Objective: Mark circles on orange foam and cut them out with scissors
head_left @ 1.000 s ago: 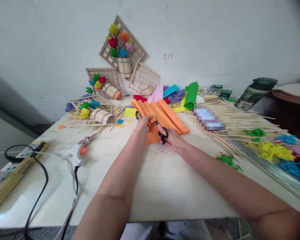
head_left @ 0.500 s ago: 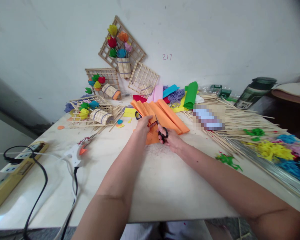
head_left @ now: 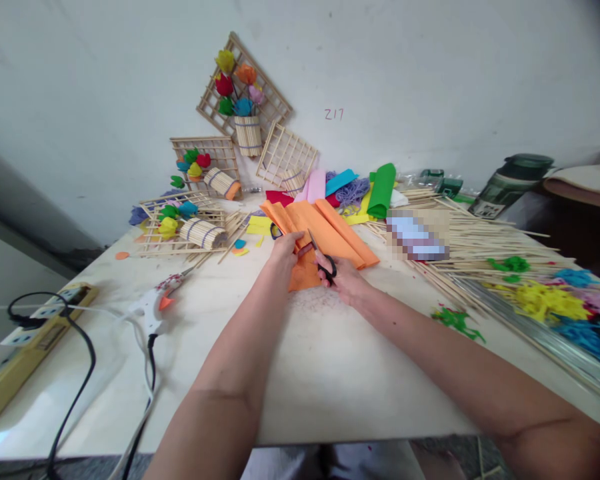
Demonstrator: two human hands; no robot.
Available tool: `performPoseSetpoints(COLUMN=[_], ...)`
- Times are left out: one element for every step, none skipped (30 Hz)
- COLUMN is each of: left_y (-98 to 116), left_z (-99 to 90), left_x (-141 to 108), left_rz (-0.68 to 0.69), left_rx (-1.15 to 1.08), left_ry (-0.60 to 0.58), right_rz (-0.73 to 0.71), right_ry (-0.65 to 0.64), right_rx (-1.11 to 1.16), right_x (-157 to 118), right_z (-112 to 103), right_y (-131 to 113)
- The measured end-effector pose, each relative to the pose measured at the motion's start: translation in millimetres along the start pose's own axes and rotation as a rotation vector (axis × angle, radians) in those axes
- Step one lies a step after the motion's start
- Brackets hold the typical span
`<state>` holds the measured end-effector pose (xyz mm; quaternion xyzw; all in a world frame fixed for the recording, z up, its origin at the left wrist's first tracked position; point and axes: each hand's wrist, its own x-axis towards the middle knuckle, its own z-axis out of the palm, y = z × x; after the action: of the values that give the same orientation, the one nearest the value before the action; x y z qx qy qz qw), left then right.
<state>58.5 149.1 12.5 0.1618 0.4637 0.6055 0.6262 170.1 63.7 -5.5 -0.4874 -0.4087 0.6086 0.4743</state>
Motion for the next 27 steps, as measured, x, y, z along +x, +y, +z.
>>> performPoseSetpoints(left_y=[0.0, -0.1, -0.1, -0.2, -0.3, -0.4, -0.4, -0.4, -0.3, -0.2, -0.1, 0.0, 0.1, 0.2, 0.3, 0.4, 0.4, 0.4, 0.2, 0.0, -0.3, -0.6, -1.0, -1.3, -1.6, -1.8, -1.8], left_z=[-0.3, -0.6, -0.9, -1.1, -1.3, -1.5, -1.5, -1.6, -1.6, -1.6, -1.5, -1.5, -1.4, -1.3, -1.2, -1.0, -0.9, -0.9, -0.9, -1.1, -1.3, -1.6, -1.9, -2.2, -2.4, -2.5, -2.5], left_x=[0.6, 1.1, 1.5, 1.7, 1.8, 1.8, 1.7, 1.5, 1.2, 1.0, 0.7, 0.4, 0.2, 0.0, -0.2, -0.4, -0.5, -0.6, -0.5, -0.4, -0.1, 0.2, 0.6, 1.1, 1.5, 1.9, 2.1], left_rz=[0.003, 0.006, 0.009, 0.011, 0.011, 0.010, 0.010, 0.009, 0.011, 0.014, 0.017, 0.020, 0.021, 0.022, 0.024, 0.025, 0.028, 0.032, 0.036, 0.041, 0.048, 0.056, 0.064, 0.069, 0.070, 0.068, 0.060], left_rx=[0.007, 0.013, 0.018, 0.023, 0.025, 0.023, 0.019, 0.016, 0.015, 0.017, 0.023, 0.029, 0.035, 0.039, 0.040, 0.040, 0.041, 0.044, 0.049, 0.056, 0.063, 0.068, 0.071, 0.072, 0.070, 0.068, 0.065], left_ry=[-0.004, -0.007, -0.010, -0.014, -0.018, -0.018, -0.014, -0.010, -0.007, -0.004, -0.003, -0.004, -0.005, -0.004, -0.002, 0.000, 0.001, 0.003, 0.003, 0.001, -0.002, -0.006, -0.012, -0.019, -0.028, -0.035, -0.042], right_rz=[0.001, 0.001, 0.001, -0.001, -0.005, -0.009, -0.014, -0.018, -0.019, -0.019, -0.018, -0.015, -0.013, -0.010, -0.009, -0.004, 0.002, 0.008, 0.013, 0.018, 0.024, 0.027, 0.031, 0.038, 0.047, 0.057, 0.066], right_ry=[0.002, 0.004, 0.006, 0.008, 0.008, 0.009, 0.008, 0.007, 0.007, 0.009, 0.012, 0.015, 0.019, 0.021, 0.023, 0.026, 0.029, 0.031, 0.032, 0.030, 0.024, 0.015, 0.007, 0.001, -0.005, -0.012, -0.018], right_rx=[-0.004, -0.008, -0.011, -0.014, -0.016, -0.016, -0.016, -0.016, -0.015, -0.014, -0.012, -0.011, -0.009, -0.009, -0.007, -0.007, -0.005, -0.002, 0.004, 0.013, 0.023, 0.032, 0.038, 0.038, 0.032, 0.022, 0.012], right_x=[0.0, 0.0, -0.1, -0.3, -0.4, -0.6, -0.7, -0.8, -0.8, -0.8, -0.8, -0.9, -1.1, -1.3, -1.7, -2.2, -2.7, -3.3, -3.8, -4.3, -4.6, -4.7, -4.7, -4.5, -4.3, -4.0, -3.8], right_z=[0.1, 0.2, 0.3, 0.5, 0.6, 0.7, 0.8, 0.8, 0.8, 0.7, 0.7, 0.7, 0.8, 1.0, 1.3, 1.7, 2.1, 2.6, 3.1, 3.4, 3.7, 3.7, 3.4, 2.9, 2.1, 1.1, 0.0], right_y=[-0.1, -0.2, -0.4, -0.5, -0.5, -0.5, -0.4, -0.2, -0.1, 0.1, 0.1, 0.1, 0.0, -0.2, -0.3, -0.5, -0.6, -0.7, -0.9, -1.2, -1.8, -2.7, -4.1, -6.0, -8.3, -11.1, -14.2])
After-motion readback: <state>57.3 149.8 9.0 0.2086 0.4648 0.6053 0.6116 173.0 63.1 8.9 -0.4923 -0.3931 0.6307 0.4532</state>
